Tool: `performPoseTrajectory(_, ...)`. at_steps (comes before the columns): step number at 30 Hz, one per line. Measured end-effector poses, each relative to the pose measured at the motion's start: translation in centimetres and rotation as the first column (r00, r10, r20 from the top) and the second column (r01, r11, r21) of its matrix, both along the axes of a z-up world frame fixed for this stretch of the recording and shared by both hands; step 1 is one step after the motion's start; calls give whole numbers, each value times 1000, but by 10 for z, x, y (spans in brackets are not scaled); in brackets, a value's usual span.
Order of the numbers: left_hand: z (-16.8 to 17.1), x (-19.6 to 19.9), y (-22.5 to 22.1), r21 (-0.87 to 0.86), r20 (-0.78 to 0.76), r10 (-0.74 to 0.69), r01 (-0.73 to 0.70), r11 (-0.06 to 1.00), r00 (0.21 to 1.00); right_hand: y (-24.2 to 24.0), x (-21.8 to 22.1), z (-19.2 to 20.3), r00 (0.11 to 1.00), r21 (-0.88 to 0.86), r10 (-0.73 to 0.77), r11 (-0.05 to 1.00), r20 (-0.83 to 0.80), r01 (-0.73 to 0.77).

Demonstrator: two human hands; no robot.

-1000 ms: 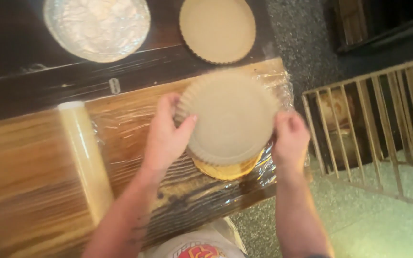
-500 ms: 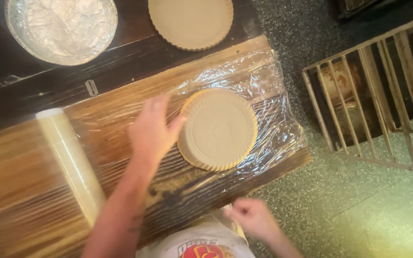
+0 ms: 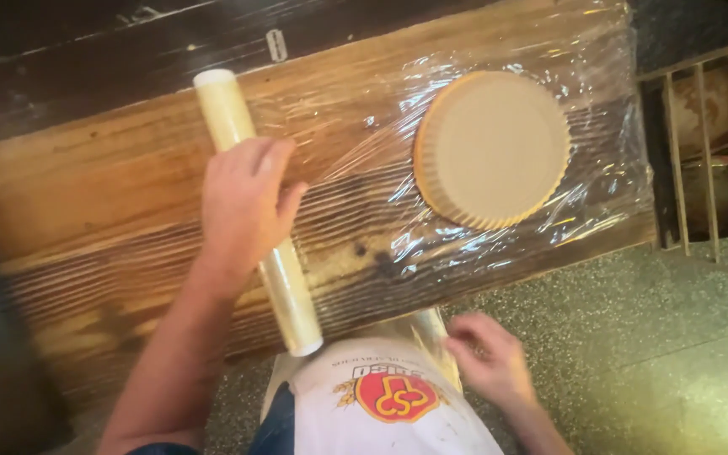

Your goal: The person uses plastic wrap to cover several pies and empty pie pans on a wooden table, tearing the film from a large roll and smoothing it over the containers by hand.

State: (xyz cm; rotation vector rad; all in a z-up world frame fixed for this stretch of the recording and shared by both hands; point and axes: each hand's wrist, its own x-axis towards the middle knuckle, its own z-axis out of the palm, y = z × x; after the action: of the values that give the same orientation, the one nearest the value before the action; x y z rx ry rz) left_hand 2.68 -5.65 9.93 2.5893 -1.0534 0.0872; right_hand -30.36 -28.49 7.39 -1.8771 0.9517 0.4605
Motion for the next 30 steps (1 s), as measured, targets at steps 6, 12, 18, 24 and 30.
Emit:
performPoseTrajectory(6, -26, -26, 27, 221, 61, -225, 207, 953, 972, 76, 82, -18, 424, -712, 764, 628, 487, -314)
performPoseTrajectory(12, -51, -32, 48, 107, 75, -174, 165, 980, 982, 83, 86, -54, 450, -809, 781, 557, 433, -188)
performPoseTrajectory(18, -27, -18, 41, -228, -454, 337, -473, 851, 825, 76, 197, -15, 373, -474, 459, 879, 806, -58)
performPoseTrajectory(24, -24, -28, 25, -61, -617, 448, -607, 792, 647, 79, 291, -68, 290, 285, -224, 940, 930, -188)
performPoseTrajectory(30, -42, -30, 18, 53, -623, 477, -576, 816, 619, 81, 297, -74, 347, 294, -213, 935, 913, -199)
